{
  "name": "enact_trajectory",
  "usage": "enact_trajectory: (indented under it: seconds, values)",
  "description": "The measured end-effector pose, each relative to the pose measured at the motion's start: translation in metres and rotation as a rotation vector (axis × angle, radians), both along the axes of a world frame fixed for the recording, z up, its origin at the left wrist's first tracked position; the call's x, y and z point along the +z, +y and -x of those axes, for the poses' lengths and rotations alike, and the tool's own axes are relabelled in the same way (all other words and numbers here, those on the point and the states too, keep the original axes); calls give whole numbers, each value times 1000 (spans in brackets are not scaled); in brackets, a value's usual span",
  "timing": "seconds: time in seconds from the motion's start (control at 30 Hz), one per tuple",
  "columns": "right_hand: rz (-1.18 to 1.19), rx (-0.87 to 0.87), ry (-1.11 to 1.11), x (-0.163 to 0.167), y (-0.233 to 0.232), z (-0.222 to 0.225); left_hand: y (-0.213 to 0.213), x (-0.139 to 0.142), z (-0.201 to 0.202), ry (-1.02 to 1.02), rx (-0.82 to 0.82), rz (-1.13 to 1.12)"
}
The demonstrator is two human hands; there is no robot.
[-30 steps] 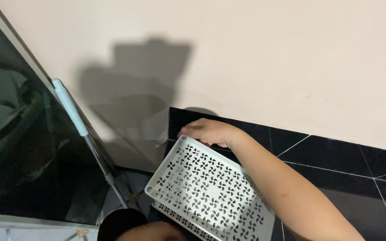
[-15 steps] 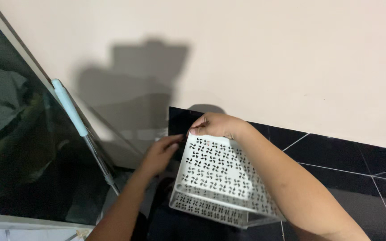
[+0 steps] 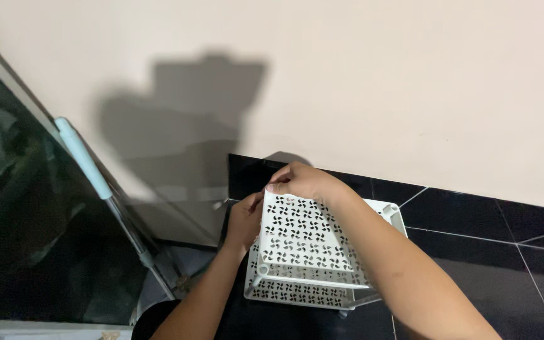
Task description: The person assembles a small white perforated plastic storage rack on a black tiled counter, pushing white tubular legs into the corner sockets of the trays and stacking a second tray on top. Near the end they separate the trays and lay them flat, removing the small black foot pieces onto the trays.
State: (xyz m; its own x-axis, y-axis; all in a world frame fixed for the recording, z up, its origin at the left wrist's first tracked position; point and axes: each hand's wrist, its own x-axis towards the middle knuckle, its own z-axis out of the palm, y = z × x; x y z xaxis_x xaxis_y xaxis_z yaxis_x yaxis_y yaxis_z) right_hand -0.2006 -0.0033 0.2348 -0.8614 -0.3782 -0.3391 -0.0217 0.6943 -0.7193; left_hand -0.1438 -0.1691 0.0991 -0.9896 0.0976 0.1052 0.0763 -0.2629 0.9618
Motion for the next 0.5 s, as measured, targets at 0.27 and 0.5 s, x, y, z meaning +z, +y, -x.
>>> enact_trajectory:
  seconds: [0.27, 0.5]
  values:
    - [50, 70, 39, -2, -6, -2, 10, -10, -5, -46, 62, -167]
    - [118, 142, 36, -10, -3, -3, 6, -13, -6, -126, -18, -209]
